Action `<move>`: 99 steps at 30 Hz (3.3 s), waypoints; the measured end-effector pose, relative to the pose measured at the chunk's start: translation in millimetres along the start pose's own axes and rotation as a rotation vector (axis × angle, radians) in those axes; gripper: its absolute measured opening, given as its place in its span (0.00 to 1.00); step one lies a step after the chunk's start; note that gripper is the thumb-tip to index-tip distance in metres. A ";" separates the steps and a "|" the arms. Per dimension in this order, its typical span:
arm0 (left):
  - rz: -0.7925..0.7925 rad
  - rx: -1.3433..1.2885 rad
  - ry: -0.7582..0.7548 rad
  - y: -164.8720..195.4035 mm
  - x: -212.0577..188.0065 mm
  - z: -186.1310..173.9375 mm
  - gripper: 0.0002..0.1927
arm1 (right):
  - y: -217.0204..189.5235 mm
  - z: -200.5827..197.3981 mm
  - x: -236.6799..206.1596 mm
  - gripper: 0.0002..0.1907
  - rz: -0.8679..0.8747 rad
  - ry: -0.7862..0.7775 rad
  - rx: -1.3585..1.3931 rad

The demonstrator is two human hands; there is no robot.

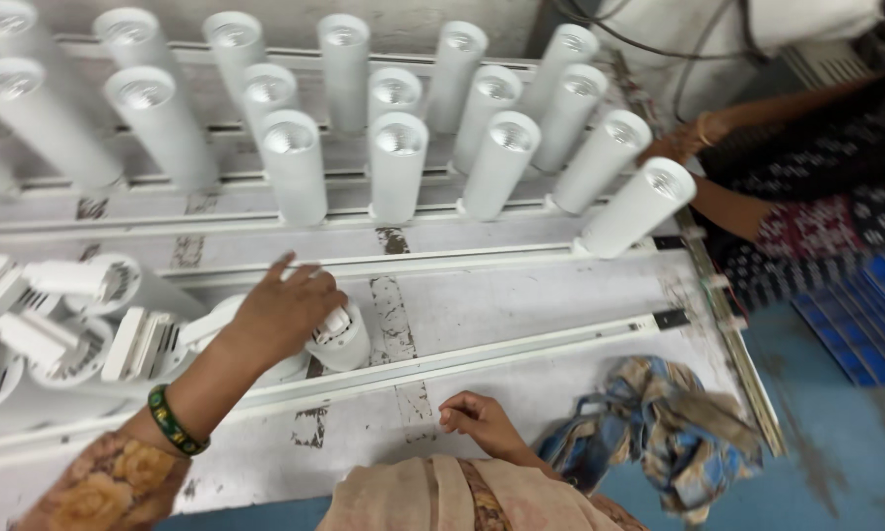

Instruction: The person places white cylindrical light fixtures into slots on a metal rack. They handle each fixture by hand, aligning and seating it into the rack. A coworker works nearby on wiring.

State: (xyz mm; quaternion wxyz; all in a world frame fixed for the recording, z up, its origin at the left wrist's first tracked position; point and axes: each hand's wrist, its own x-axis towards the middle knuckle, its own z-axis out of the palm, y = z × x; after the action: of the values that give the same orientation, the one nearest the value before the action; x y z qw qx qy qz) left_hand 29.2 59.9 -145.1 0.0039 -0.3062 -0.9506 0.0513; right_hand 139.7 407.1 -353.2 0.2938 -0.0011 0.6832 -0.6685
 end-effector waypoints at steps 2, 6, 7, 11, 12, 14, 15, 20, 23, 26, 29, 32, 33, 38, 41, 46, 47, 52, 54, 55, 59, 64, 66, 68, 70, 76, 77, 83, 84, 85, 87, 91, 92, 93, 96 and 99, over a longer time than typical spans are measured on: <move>0.147 0.010 -0.150 -4.8 16.6 -0.4 0.18 | 7.9 13.0 -5.3 0.20 0.032 0.009 0.042; 0.213 -0.081 -0.556 -7.8 45.2 -28.6 0.24 | 24.5 31.3 -18.6 0.21 0.169 0.042 0.151; 0.263 -0.084 -0.527 -2.9 48.8 -37.4 0.24 | 26.4 32.2 -19.7 0.22 0.185 0.034 0.195; 0.411 -0.140 -0.361 20.8 55.0 -71.8 0.24 | 21.1 27.7 -19.1 0.30 0.226 0.050 0.446; 0.430 -0.168 -0.309 26.7 54.1 -78.6 0.24 | 16.4 25.2 -19.2 0.33 0.187 0.004 0.541; 0.399 -0.329 -0.203 34.6 50.3 -89.8 0.28 | 1.2 16.4 -15.0 0.39 0.114 -0.106 0.722; 0.374 -0.407 -0.149 38.9 49.1 -93.1 0.30 | -6.7 12.5 -16.1 0.40 0.057 -0.094 0.760; 0.199 -0.823 0.171 87.1 36.7 -77.9 0.27 | -50.8 -29.2 -12.3 0.41 -0.210 0.088 0.878; 0.003 -1.078 0.220 120.3 32.0 -56.4 0.26 | -67.1 -68.4 -22.7 0.45 -0.352 0.014 0.969; -0.100 -1.268 0.281 139.3 28.4 -40.3 0.26 | -80.3 -91.4 -25.0 0.42 -0.160 0.246 0.852; -0.172 -1.221 0.267 145.9 26.3 -29.2 0.26 | -92.2 -94.2 -21.0 0.41 -0.087 0.295 0.746; -0.071 -0.978 0.296 156.3 25.8 -13.5 0.27 | -103.0 -84.7 -10.9 0.39 0.002 0.349 0.914; -0.008 -0.879 0.318 161.3 24.6 -6.1 0.27 | -105.6 -81.4 -9.0 0.38 -0.007 0.344 0.943; 0.355 -0.586 0.553 181.5 13.4 43.2 0.23 | -117.7 -89.6 -0.3 0.43 0.209 0.443 0.924; 0.351 -0.513 0.599 189.3 16.0 70.1 0.21 | -129.0 -109.0 16.7 0.43 0.222 0.521 0.829; 0.249 -0.501 0.448 194.8 33.8 83.1 0.25 | -165.7 -141.6 53.8 0.38 -0.288 0.276 0.657; 0.229 -0.588 0.437 192.8 39.0 79.5 0.25 | -176.4 -146.9 60.5 0.38 -0.389 0.236 0.579; -0.116 -0.868 0.531 155.5 83.8 35.9 0.37 | -226.4 -153.2 98.2 0.50 -0.722 0.079 -0.224; -0.082 -0.824 0.606 126.2 117.3 14.4 0.47 | -238.7 -150.9 113.8 0.51 -0.759 -0.022 -0.368; -0.040 -0.789 0.640 114.6 135.1 4.9 0.53 | -242.8 -150.4 121.0 0.52 -0.735 -0.033 -0.389; -0.106 -0.777 0.400 91.7 188.4 -14.6 0.56 | -245.8 -150.9 149.1 0.55 -0.677 -0.098 -0.351; -0.152 -0.770 0.376 90.5 212.5 -6.0 0.51 | -240.5 -163.8 175.3 0.57 -0.676 -0.184 -0.316; -0.162 -0.740 0.383 90.7 216.4 0.0 0.50 | -241.3 -171.0 180.8 0.57 -0.672 -0.217 -0.339; -0.184 -0.733 0.354 92.0 218.3 5.5 0.49 | -238.5 -174.2 180.7 0.57 -0.665 -0.202 -0.334; -0.216 -0.740 0.300 93.3 219.8 9.0 0.48 | -235.8 -176.4 178.6 0.57 -0.676 -0.210 -0.316; -0.161 -0.734 0.277 106.7 221.6 11.2 0.39 | -226.1 -186.2 162.2 0.57 -0.603 -0.227 -0.225; -0.144 -0.723 0.293 109.1 222.1 10.1 0.38 | -224.9 -187.2 159.2 0.57 -0.594 -0.225 -0.229; -0.196 -0.664 0.201 106.5 218.7 -4.7 0.40 | -214.5 -188.5 151.3 0.58 -0.551 -0.135 -0.357; -0.203 -0.663 0.179 104.1 219.2 -8.0 0.43 | -208.5 -189.5 150.2 0.59 -0.536 -0.089 -0.426; -0.211 -0.663 0.158 102.6 220.5 -11.3 0.46 | -201.7 -191.6 149.9 0.59 -0.540 -0.093 -0.446; -0.087 -0.589 0.230 101.2 228.5 -17.1 0.48 | -182.7 -194.9 151.2 0.60 -0.542 -0.105 -0.489; 0.012 -0.565 0.271 107.2 261.7 -22.0 0.43 | -132.7 -183.9 158.4 0.56 -0.381 0.082 -0.659; 0.035 -0.483 0.301 113.2 270.2 -20.3 0.39 | -122.5 -176.2 164.3 0.54 -0.374 0.152 -0.709; 0.053 -0.402 0.331 120.1 277.9 -17.6 0.36 | -114.4 -170.2 169.2 0.53 -0.367 0.219 -0.760; 0.059 -0.305 0.405 129.9 282.8 -5.9 0.23 | -103.4 -156.8 184.9 0.43 -0.420 0.305 -0.697; 0.087 -0.322 0.490 128.4 278.0 3.6 0.16 | -105.5 -153.6 189.5 0.32 -0.360 0.246 -0.589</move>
State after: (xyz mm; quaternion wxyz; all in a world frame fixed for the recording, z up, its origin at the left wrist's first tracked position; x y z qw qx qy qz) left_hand -122.1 325.1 -168.3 0.1824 -0.3465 -0.9032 -0.1756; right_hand -120.3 461.4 -342.7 0.0741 -0.1256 0.8656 -0.4791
